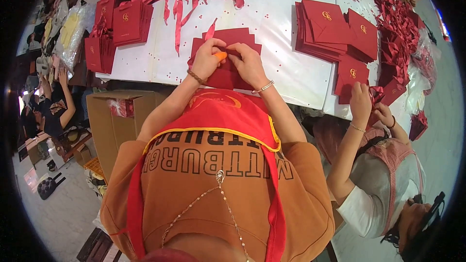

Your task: Tying pink ribbons onto red paper gift bags at a workstation.

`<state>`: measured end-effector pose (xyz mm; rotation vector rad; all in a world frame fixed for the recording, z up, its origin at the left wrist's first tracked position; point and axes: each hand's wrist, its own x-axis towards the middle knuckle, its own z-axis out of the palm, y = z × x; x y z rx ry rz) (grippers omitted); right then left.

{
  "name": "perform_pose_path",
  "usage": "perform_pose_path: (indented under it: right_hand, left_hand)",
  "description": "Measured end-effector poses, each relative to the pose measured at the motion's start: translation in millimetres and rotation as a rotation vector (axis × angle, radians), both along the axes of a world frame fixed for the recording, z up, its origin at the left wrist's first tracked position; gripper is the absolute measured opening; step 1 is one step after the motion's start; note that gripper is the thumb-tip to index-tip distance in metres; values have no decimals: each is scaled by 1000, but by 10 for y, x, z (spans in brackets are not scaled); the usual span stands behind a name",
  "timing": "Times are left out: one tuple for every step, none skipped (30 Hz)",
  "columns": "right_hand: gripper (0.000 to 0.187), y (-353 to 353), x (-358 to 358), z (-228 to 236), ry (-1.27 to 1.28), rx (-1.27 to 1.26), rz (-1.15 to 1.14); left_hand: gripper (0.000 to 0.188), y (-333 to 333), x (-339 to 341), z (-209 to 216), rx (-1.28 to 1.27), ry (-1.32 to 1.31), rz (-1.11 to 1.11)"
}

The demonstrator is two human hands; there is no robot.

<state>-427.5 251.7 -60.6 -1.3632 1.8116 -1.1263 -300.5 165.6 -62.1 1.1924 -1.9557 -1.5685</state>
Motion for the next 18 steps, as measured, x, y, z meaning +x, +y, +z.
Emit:
perform_pose_path:
  right_hand:
    - [25,12,4,-12,-17,-4,4]
    - [25,20,5,-19,-33,-8,9]
    - [25,17,-1,-20,-34,-8,10]
    - [24,7,-13,-20,-57,-10,13]
    - [24,2,-19,-20,-81,-11,16]
    - [24,3,-18,-23,-81,-11,17]
    - [24,-2,-18,-24,-78,-16,23]
    - [24,-7,-17,-21,-76,-22,30]
    - [24,-14,-21,-4,-75,-22,30]
    - [25,-10,-20,29,-78,-7,44]
    - [25,-4,-16,46,-82,8,59]
    - [25,6,-8,33,-82,9,61]
    - [25,0,-4,16,-86,9,46]
    - [25,-7,-1,10,-90,8,32]
    - [25,-7,3,15,-90,8,33]
    - [25,9,13,36,-98,46,0]
    - [25,24,25,50,-106,84,-34]
    - [25,35,44,52,-106,84,-34]
  left_hand:
    - [25,-19,14,6,252,55,5]
    - [25,-12,19,10,252,55,6]
    - [24,3,27,15,47,24,-26]
    - [23,17,32,21,-158,-8,-59]
    - [23,35,37,32,-158,-8,-58]
    - [21,56,40,47,-368,-69,-90]
    - [20,61,40,55,-579,-130,-121]
    - [20,31,39,43,-579,-129,-121]
    - [20,-20,35,19,-357,-60,-106]
    - [21,-37,36,24,-133,7,-89]
    - [21,-36,35,32,-131,7,-87]
    - [19,-35,30,44,-108,-1,-80]
    - [18,-42,18,62,-86,-8,-73]
    - [18,-13,19,44,-86,-8,-72]
    - [17,41,29,12,-279,-49,-77]
    - [17,76,26,34,-471,-91,-82]
    - [15,60,36,64,-545,-95,-88]
    - [15,16,52,102,-544,-95,-87]
